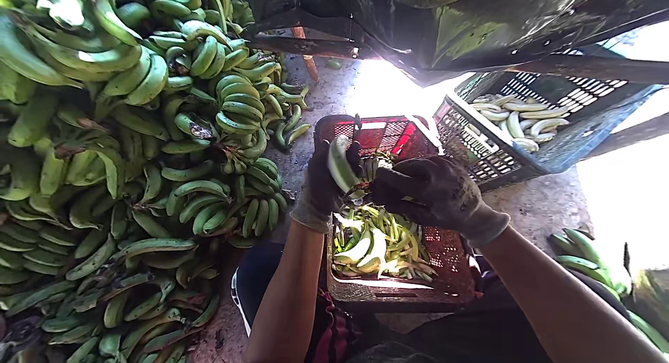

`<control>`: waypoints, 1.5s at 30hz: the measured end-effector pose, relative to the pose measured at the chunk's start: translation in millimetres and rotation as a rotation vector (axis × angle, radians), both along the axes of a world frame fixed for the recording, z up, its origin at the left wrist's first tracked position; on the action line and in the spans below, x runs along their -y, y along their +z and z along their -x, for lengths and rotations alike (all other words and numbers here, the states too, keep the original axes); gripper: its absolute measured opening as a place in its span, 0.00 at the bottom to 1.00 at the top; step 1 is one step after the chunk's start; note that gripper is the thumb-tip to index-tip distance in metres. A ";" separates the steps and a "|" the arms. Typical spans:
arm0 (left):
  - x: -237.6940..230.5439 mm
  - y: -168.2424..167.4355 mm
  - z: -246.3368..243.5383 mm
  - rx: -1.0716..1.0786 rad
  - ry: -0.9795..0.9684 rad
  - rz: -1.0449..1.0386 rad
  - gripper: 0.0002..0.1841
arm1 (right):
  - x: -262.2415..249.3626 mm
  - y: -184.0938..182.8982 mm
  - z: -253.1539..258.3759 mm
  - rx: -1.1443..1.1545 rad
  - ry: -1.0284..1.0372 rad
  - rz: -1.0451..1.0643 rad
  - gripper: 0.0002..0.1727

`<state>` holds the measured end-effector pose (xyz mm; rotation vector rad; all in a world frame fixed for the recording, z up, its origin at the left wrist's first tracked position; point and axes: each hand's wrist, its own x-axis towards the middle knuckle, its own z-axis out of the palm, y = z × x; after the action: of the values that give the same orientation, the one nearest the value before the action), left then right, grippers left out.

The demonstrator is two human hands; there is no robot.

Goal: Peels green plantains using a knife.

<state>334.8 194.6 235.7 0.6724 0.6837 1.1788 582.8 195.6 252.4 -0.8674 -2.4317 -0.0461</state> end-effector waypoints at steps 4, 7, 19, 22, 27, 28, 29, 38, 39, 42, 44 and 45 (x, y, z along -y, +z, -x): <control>-4.7 9.0 -11.7 0.088 0.053 0.044 0.28 | 2.0 7.7 0.9 -0.015 -0.061 -0.072 0.25; 14.6 10.6 -22.7 -0.250 0.089 -0.093 0.21 | 1.8 9.8 1.6 -0.045 -0.203 0.193 0.30; -2.2 4.0 -6.8 0.084 -0.014 0.029 0.27 | 1.5 6.3 -15.2 -0.086 -0.075 0.445 0.31; -7.6 9.7 -9.7 0.179 0.002 0.035 0.25 | 3.6 3.2 -17.5 -0.010 0.051 0.222 0.31; 19.4 9.4 -13.2 -0.364 0.079 -0.103 0.25 | 1.7 8.9 -11.7 -0.015 -0.040 0.296 0.32; 23.4 12.1 -16.2 -0.426 0.064 -0.147 0.23 | -1.5 8.3 -10.2 -0.032 -0.086 0.330 0.32; 25.3 13.5 -18.3 -0.454 0.041 -0.191 0.22 | -6.5 7.3 -10.3 -0.056 -0.128 0.352 0.33; 24.9 -2.7 -26.6 -0.769 0.107 -0.210 0.27 | -17.1 6.2 -0.9 -0.572 -0.303 0.893 0.33; 26.7 -7.6 -32.8 -0.692 0.087 -0.198 0.25 | -9.6 4.3 11.6 -0.463 -0.326 0.839 0.37; 25.4 -24.3 -51.3 -0.454 -0.038 -0.155 0.21 | -4.5 -9.2 21.6 -0.134 -0.386 0.819 0.45; 21.5 -32.9 -56.1 -0.533 -0.150 -0.106 0.23 | -14.3 -9.3 -1.3 -0.060 -0.455 0.771 0.41; 19.2 -43.6 -55.4 -0.688 -0.219 -0.108 0.24 | -20.7 -2.7 -19.3 -0.056 -0.528 0.692 0.35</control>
<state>390.2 175.3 192.1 1.2353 1.0891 0.7729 602.1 216.2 249.7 -1.7605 -2.1004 0.6444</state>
